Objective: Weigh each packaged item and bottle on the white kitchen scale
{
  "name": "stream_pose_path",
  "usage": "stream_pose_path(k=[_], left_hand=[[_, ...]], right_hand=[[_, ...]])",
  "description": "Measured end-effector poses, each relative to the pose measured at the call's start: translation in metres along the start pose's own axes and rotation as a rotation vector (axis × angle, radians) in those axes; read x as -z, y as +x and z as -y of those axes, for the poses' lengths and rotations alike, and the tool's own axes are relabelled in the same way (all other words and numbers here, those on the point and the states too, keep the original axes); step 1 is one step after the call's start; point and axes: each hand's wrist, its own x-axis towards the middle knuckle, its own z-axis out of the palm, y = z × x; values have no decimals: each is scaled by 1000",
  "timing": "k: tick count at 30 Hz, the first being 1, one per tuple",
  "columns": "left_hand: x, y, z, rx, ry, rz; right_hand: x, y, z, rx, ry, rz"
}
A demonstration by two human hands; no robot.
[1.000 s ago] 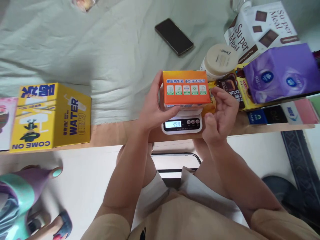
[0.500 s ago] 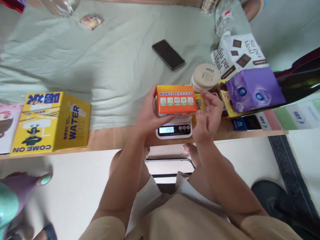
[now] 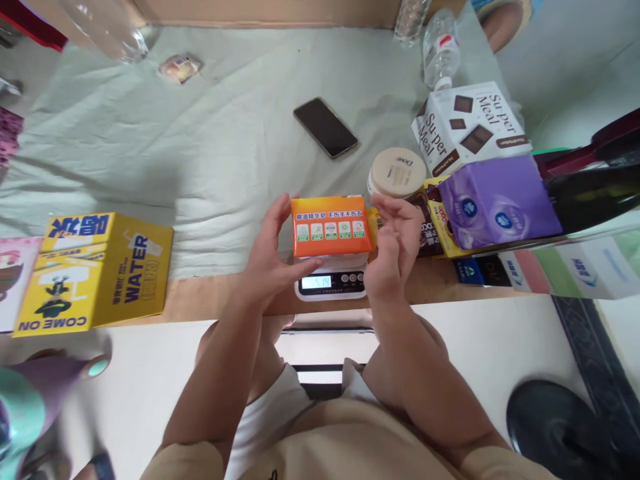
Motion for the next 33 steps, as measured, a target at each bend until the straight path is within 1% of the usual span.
stream_pose_path(k=[2, 4, 7, 8, 10, 12, 14, 16, 18, 22, 24, 26, 29, 31, 33], left_hand=[[4, 7, -9, -18, 19, 9], [13, 19, -24, 14, 98, 74], [26, 43, -54, 103, 378, 269], [27, 53, -65, 101, 468, 338], [23, 71, -82, 65, 610, 456], [12, 86, -95, 42, 736, 559], [-1, 97, -102, 17, 849, 623], [-11, 103, -104, 3, 903, 653], [-15, 107, -106, 32, 913, 665], [-16, 114, -117, 155, 961, 698], [-15, 116, -126, 169, 1018, 735], [-15, 120, -136, 147, 1082, 736], [-17, 129, -145, 89, 1121, 658], [-19, 142, -148, 40, 1126, 613], [-21, 162, -148, -11, 1124, 592]], right_hand=[[-2, 0, 1, -25, 21, -12], [-3, -1, 2, -59, 26, -6], [-3, 0, 3, -101, 34, -33], [-2, 0, 3, -105, 38, -50], [-2, 1, 4, -106, 48, -88], [-2, 2, 4, -106, 54, -107], [-1, 3, 4, -118, 58, -106], [0, 3, 4, -136, 62, -89], [3, 4, 5, -155, 73, -79], [7, 5, 7, -188, 102, -75], [9, 8, 9, -222, 121, -73], [11, 11, 11, -262, 145, -92], [12, 17, 13, -294, 169, -146], [12, 20, 13, -302, 171, -185], [11, 22, 13, -305, 174, -222]])
